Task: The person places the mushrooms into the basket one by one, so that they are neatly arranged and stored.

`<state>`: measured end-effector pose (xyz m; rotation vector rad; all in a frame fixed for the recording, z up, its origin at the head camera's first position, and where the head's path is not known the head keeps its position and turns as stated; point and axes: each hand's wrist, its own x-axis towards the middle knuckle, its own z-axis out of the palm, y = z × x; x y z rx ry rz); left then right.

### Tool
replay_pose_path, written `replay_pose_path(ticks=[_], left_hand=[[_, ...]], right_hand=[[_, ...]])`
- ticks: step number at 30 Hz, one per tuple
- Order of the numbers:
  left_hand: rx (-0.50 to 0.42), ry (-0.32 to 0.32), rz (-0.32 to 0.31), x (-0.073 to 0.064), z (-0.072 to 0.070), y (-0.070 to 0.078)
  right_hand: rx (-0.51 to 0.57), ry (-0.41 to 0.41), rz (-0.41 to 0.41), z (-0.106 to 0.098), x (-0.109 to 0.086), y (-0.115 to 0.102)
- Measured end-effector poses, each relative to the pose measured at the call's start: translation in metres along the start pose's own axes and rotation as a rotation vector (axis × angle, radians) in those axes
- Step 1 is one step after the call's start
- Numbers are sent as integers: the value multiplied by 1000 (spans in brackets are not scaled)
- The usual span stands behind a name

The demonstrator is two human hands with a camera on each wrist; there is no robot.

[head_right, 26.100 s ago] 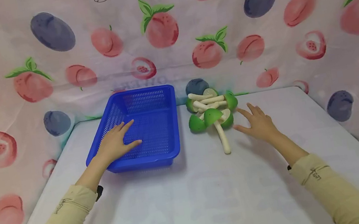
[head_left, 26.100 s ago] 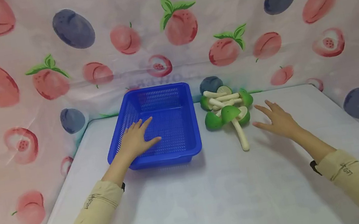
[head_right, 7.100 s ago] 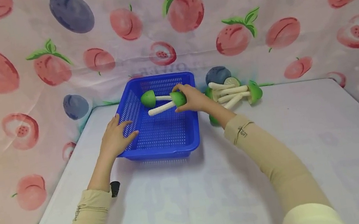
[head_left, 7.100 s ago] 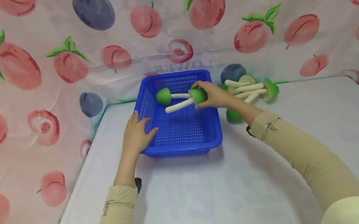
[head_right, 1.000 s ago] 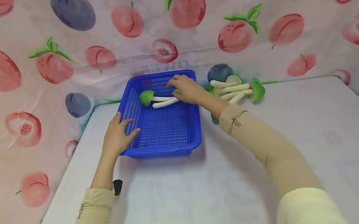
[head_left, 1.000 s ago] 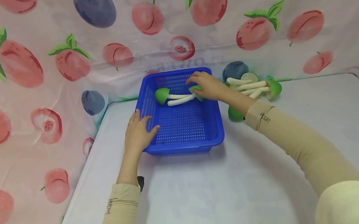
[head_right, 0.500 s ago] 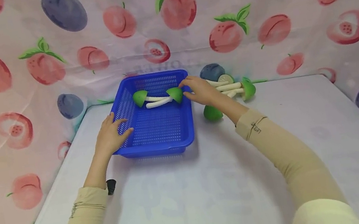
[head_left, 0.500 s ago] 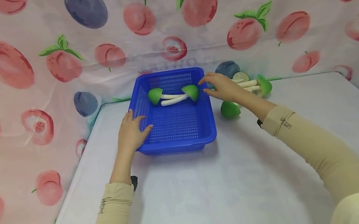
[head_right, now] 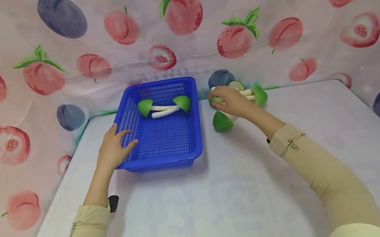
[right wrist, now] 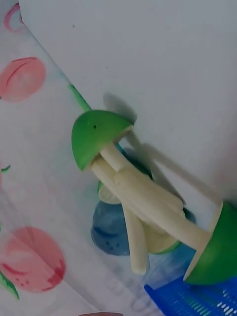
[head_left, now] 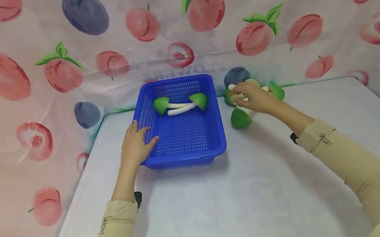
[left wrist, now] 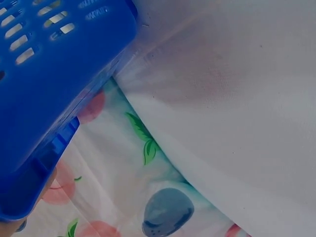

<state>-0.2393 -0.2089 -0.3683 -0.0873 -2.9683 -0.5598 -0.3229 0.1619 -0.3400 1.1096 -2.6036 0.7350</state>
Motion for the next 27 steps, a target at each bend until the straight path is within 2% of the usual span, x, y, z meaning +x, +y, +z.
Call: replay_pose_path(ticks=[4, 9, 13, 16, 21, 24, 27], left_hand=[[-15, -1, 10, -2, 2, 2], [-10, -17, 1, -3, 1, 1], [-15, 15, -2, 1, -4, 0], [-22, 22, -6, 3, -5, -1], [-14, -21, -17, 4, 0, -3], [-19, -13, -15, 3, 1, -4], [-24, -5, -14, 3, 1, -5]], right_hand=[[-14, -12, -18, 0, -11, 9], [-36, -55, 29, 1, -21, 20], [-56, -59, 73, 3, -23, 32], [-109, -76, 70, 4, -26, 41], [-178, -88, 56, 8, -37, 55], [-173, -82, 70, 11, -40, 61], [-200, -126, 107, 14, -41, 66]])
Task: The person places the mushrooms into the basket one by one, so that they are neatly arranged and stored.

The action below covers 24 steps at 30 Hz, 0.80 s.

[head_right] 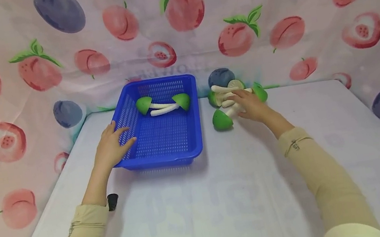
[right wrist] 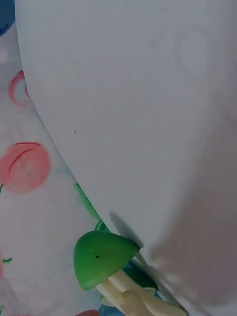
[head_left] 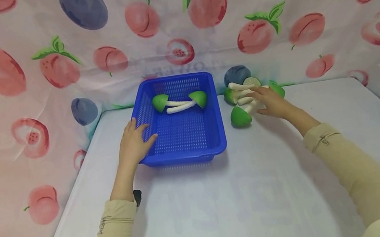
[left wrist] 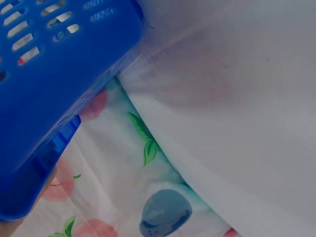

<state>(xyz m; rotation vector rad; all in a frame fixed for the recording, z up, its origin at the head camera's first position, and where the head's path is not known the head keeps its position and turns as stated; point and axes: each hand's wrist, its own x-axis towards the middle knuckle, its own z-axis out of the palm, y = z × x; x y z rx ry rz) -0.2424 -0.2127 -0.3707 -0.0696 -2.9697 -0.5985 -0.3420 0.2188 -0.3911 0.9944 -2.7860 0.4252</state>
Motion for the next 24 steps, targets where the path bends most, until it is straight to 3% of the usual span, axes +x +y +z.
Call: replay_pose_path(ticks=[4, 9, 13, 24], left_hand=[[0, -5, -5, 0, 0, 1], [1, -2, 0, 1, 0, 1], [0, -1, 0, 1, 0, 2], [3, 8, -1, -2, -1, 2]], right_hand=[[-64, -67, 32, 7, 1, 4], [-76, -67, 46, 12, 3, 7], [-110, -58, 11, 16, 6, 8], [-215, -108, 4, 25, 12, 7]])
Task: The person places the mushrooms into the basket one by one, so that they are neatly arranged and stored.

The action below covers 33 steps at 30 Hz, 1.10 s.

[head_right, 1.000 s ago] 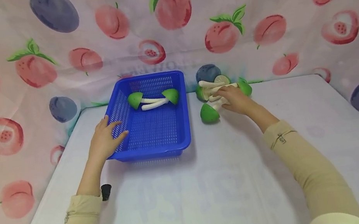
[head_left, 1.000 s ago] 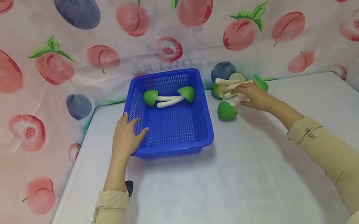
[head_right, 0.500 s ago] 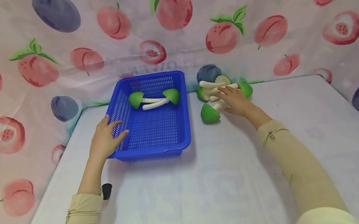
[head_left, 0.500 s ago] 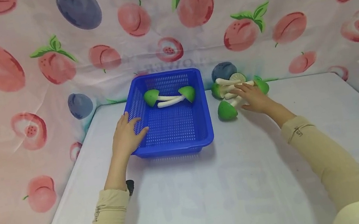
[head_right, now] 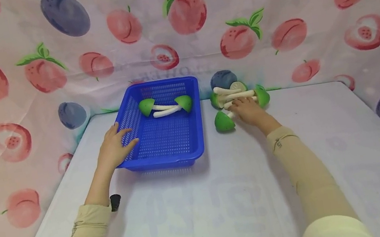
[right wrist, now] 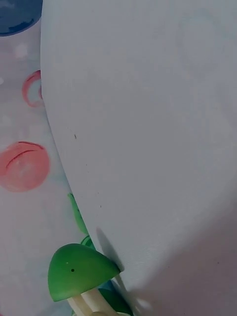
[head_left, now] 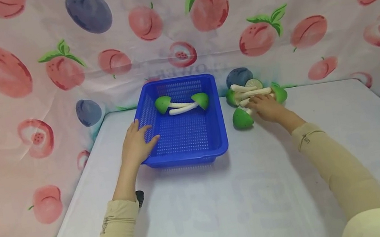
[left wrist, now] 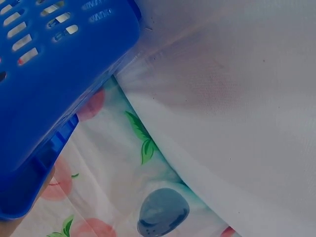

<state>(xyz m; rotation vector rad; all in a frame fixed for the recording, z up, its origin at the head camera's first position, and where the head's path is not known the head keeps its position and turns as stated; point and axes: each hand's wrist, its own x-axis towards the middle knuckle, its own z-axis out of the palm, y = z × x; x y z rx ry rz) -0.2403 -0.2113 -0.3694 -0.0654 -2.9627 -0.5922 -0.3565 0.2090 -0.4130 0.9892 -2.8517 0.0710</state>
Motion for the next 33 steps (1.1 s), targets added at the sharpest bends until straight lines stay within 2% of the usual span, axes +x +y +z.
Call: replay_pose_path(ticks=[7, 13, 18, 27, 30, 33], left_hand=[[-1, -3, -6, 0, -1, -1], [0, 4, -2, 2, -1, -1], [5, -2, -3, 1, 0, -1], [5, -9, -10, -2, 1, 1], [6, -9, -11, -2, 0, 2], [8, -5, -8, -1, -1, 2]], right_hand=[[-33, 27, -48, 5, 5, 0], [-72, 2, -14, 2, 8, -1], [-68, 15, -9, 2, 6, -1], [-29, 114, -22, 0, 4, -3], [-11, 162, 1, -3, 4, -3], [56, 206, 33, -7, 3, -4]])
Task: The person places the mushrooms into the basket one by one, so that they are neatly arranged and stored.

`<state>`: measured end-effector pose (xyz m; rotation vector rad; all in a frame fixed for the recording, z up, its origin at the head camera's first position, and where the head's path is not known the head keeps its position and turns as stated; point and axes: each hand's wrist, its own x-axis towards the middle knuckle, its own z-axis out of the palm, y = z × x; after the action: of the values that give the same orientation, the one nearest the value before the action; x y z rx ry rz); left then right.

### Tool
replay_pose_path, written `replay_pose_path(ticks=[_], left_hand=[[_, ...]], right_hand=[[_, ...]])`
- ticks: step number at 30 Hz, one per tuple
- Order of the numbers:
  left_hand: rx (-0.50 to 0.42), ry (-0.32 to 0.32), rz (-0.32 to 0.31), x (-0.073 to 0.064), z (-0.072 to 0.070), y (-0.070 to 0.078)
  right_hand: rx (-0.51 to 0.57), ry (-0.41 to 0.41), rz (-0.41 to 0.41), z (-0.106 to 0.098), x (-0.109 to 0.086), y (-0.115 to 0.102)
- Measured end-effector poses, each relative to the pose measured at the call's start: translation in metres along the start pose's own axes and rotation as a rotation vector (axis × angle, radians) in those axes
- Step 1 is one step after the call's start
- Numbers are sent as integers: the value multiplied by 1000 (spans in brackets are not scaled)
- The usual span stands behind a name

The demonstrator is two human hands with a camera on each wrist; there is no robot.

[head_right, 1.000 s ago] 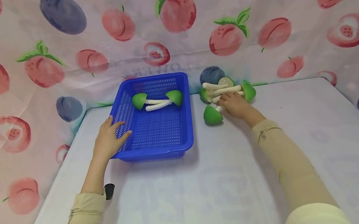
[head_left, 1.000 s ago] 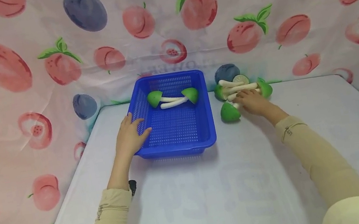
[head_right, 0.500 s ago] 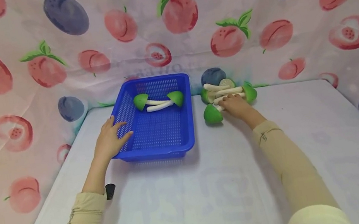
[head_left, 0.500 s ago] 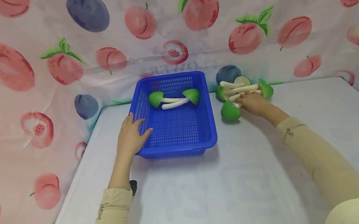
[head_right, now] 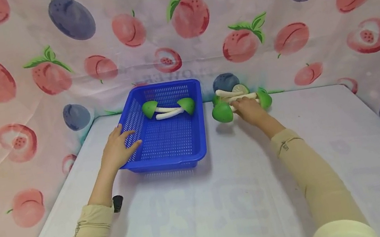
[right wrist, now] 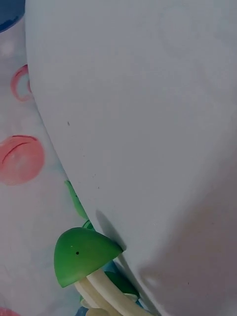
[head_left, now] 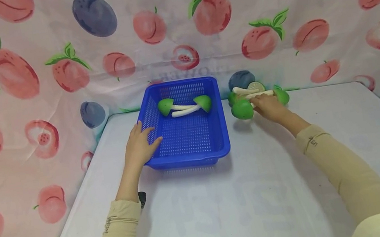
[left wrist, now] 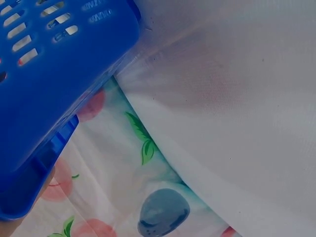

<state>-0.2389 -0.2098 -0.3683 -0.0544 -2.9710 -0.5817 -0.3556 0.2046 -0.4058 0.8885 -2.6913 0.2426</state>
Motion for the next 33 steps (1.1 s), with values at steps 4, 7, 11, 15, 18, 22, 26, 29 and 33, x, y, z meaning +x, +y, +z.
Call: replay_pose_path(ticks=[4, 7, 11, 15, 18, 22, 26, 29, 33], left_hand=[[-1, 5, 5, 2, 0, -1], [-1, 6, 5, 2, 0, -1], [-1, 5, 0, 2, 0, -2], [-4, 3, 0, 2, 0, -2], [-9, -2, -4, 1, 0, -2], [-11, 0, -5, 0, 1, -2], [-10, 7, 4, 1, 1, -1], [-11, 10, 14, 2, 0, -1], [-9, 5, 8, 2, 1, -3]], right_hand=[[128, 56, 29, -5, -1, 0], [176, 84, 57, -6, 0, -1], [180, 108, 96, -9, 3, -6], [210, 147, 118, -14, 5, -13], [270, 188, 134, -18, 6, -20], [308, 213, 147, -25, 8, -30], [337, 164, 192, -32, 11, -39], [429, 107, 244, -36, 16, -45], [552, 40, 279, -40, 21, -54]])
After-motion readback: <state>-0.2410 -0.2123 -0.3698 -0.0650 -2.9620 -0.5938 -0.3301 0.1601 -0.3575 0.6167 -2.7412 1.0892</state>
